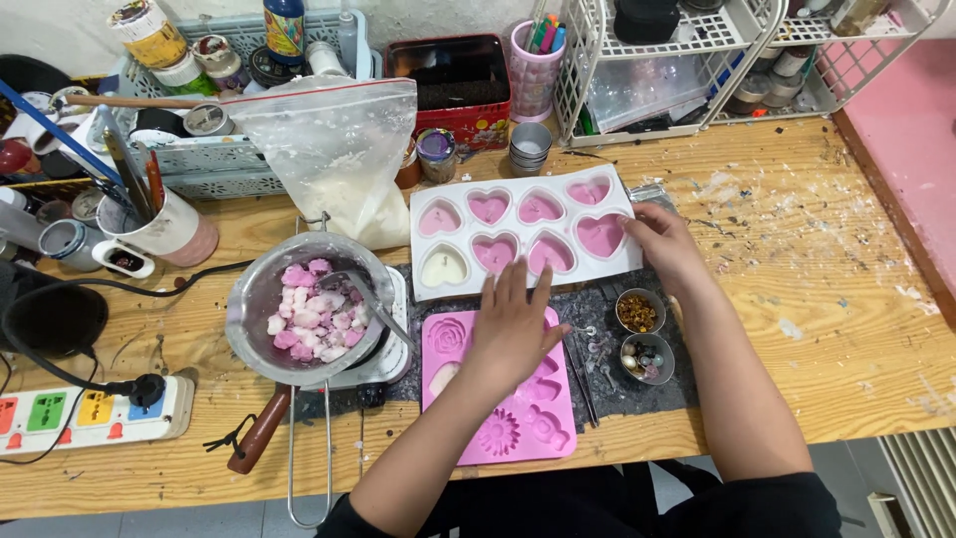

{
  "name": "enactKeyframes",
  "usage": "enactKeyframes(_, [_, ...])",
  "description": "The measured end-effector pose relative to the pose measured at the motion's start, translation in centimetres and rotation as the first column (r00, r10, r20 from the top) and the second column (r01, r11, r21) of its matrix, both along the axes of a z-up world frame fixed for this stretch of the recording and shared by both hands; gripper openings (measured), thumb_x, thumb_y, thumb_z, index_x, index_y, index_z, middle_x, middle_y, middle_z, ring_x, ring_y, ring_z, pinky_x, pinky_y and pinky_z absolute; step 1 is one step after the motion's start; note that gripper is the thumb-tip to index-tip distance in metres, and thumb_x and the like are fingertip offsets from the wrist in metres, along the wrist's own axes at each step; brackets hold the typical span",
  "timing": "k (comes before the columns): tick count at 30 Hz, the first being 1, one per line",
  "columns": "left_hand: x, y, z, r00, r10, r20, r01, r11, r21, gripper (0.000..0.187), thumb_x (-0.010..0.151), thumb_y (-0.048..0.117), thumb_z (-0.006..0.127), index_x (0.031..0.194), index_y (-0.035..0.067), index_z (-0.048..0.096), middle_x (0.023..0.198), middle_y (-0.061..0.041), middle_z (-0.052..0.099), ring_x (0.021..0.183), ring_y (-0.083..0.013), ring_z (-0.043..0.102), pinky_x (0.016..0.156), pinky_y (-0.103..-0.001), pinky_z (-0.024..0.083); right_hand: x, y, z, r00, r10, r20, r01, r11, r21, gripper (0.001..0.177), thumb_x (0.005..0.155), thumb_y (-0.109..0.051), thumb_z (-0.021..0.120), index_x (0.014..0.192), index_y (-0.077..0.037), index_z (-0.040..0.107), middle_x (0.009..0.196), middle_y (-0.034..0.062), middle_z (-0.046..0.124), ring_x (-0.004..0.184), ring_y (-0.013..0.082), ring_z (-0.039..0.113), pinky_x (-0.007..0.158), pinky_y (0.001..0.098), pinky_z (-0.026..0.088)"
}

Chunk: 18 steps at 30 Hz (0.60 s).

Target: Placing wax pieces into a melting pot and removing molded wax shapes from a silicone mold.

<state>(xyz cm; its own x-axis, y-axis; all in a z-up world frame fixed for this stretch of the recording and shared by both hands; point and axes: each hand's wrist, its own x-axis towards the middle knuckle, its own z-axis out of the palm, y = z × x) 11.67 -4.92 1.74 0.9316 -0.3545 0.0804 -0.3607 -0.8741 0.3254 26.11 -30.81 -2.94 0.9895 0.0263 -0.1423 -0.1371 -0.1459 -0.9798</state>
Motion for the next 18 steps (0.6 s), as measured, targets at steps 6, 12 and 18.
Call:
enactKeyframes(6, [4.5,-6.2,-1.0,0.999,0.035,0.036,-0.035,0.999,-0.011,0.088,0.094,0.05,0.059,0.156,-0.002,0.024,0.159,-0.027,0.029,0.15,-0.0387,0.024,0.122,-0.056,0.019,0.2,0.9,-1.4,0.995,0.002,0.102,0.002,0.999,-0.039,0.013,0.1,-0.018,0.07,0.108,-0.007,0.068,0.091,0.0025,0.069,0.079,0.0084,0.062,0.065,0.024,0.049])
enactKeyframes(12, [10.7,-6.9,-5.2,0.973,0.048,0.228,-0.039,0.998,-0.042,0.083,0.095,0.054,0.057,0.157,0.008,0.027,0.163,-0.016,0.031,0.153,-0.0313,0.026,0.123,-0.055,0.021,0.3,0.6,-1.5,0.992,0.016,0.122,-0.018,1.0,0.018,0.013,0.101,-0.018,0.07,0.106,-0.007,0.066,0.09,0.0022,0.071,0.077,0.0058,0.062,0.064,0.0215,0.048])
enactKeyframes(18, [10.7,-6.6,-6.2,0.961,0.024,0.274,-0.017,0.999,-0.028,0.084,0.095,0.06,0.054,0.158,0.01,0.028,0.163,-0.014,0.031,0.153,-0.03,0.027,0.125,-0.054,0.019,0.6,0.5,-2.1,0.992,0.027,0.121,-0.031,0.999,0.036,0.014,0.1,-0.015,0.067,0.11,-0.005,0.064,0.086,0.0041,0.072,0.07,0.0059,0.061,0.059,0.0212,0.046])
